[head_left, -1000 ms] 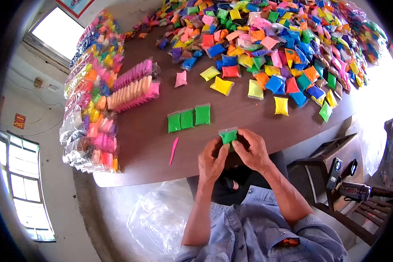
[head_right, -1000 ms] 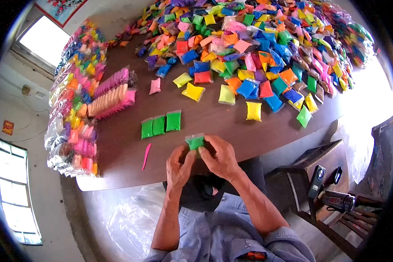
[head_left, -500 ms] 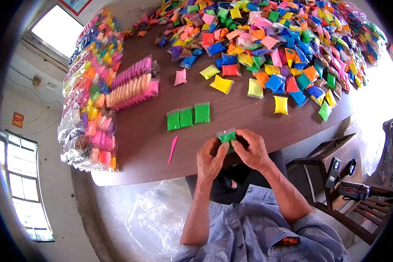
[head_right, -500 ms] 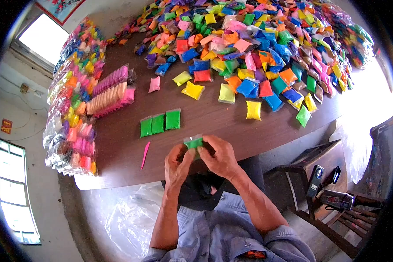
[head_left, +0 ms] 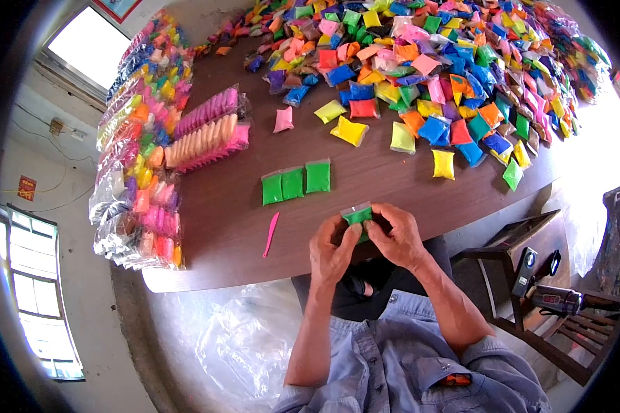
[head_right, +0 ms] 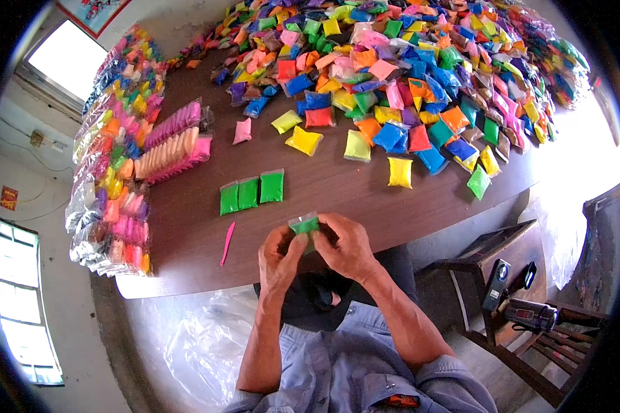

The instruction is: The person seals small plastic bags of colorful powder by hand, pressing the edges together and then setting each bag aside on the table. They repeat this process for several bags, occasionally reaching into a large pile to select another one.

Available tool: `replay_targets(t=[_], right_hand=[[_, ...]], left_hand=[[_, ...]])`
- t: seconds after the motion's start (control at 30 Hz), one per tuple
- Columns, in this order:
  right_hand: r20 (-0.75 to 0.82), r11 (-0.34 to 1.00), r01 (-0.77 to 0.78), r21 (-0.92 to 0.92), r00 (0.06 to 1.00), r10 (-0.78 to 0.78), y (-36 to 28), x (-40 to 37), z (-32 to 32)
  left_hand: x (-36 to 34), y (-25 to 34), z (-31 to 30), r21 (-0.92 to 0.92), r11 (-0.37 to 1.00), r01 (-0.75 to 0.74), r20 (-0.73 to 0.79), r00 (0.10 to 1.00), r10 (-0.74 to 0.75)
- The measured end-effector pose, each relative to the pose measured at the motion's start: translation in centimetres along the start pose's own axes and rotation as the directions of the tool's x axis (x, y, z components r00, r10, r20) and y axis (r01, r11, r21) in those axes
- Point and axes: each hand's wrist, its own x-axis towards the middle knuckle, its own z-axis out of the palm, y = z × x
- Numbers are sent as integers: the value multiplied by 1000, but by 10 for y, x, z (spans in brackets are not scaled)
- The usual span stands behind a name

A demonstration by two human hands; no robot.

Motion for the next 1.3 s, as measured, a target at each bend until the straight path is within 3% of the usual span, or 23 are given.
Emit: replay_targets(t=[0.1, 0.17, 0.3, 0.5, 0.6, 0.9, 1.0, 1.1, 1.17, 1.2, 1.27, 1.3], right_hand=[[-9, 999, 41, -21, 999, -41, 1, 0, 0], [12, 999, -11, 44, 1000, 10, -5, 1, 0], [2, 998, 57, -3, 998, -57, -1, 1, 1], [-1, 1000, -5, -1, 1000, 5, 0, 0, 0], [16, 1000, 8, 3, 1000, -8, -1, 0, 0], [-42, 999, 41, -21, 998, -42, 0, 1, 4], [-39, 1000, -5, 8, 999, 5, -6, 2, 2], [-56, 999, 9, -32, 998, -11, -6, 3, 2], [-38, 995, 12, -101, 999, -16, -8, 3, 1], [-36, 995, 11, -99, 999, -15, -8, 3, 2], [-13, 994, 22, -107, 1000, -24, -7, 3, 2], [-12, 994, 21, -104, 1000, -23, -9, 3, 0]], left_hand=[[0, -2, 0, -79, 996, 51, 16, 999, -50], [0, -2, 1, -117, 992, 54, -2, 999, -54], [0, -7, 1, -100, 995, 1, -12, 1000, -2], [0, 1, 1, -71, 997, -16, -10, 1000, 15], [0, -4, -1, -133, 989, 61, 0, 998, -62], [-2, -2, 1, 22, 998, 57, -69, 996, -55], [-5, -4, -1, -28, 1000, 12, -74, 997, -14], [-9, 1, -13, -159, 987, 16, -180, 983, -45], [-10, -5, -44, 209, 977, -38, -277, 956, 96], [-8, -10, -60, 211, 977, -36, -279, 956, 95], [-3, -21, -92, 710, 702, -55, -237, 921, 311], [-2, -25, -105, 712, 701, -53, -237, 921, 310]])
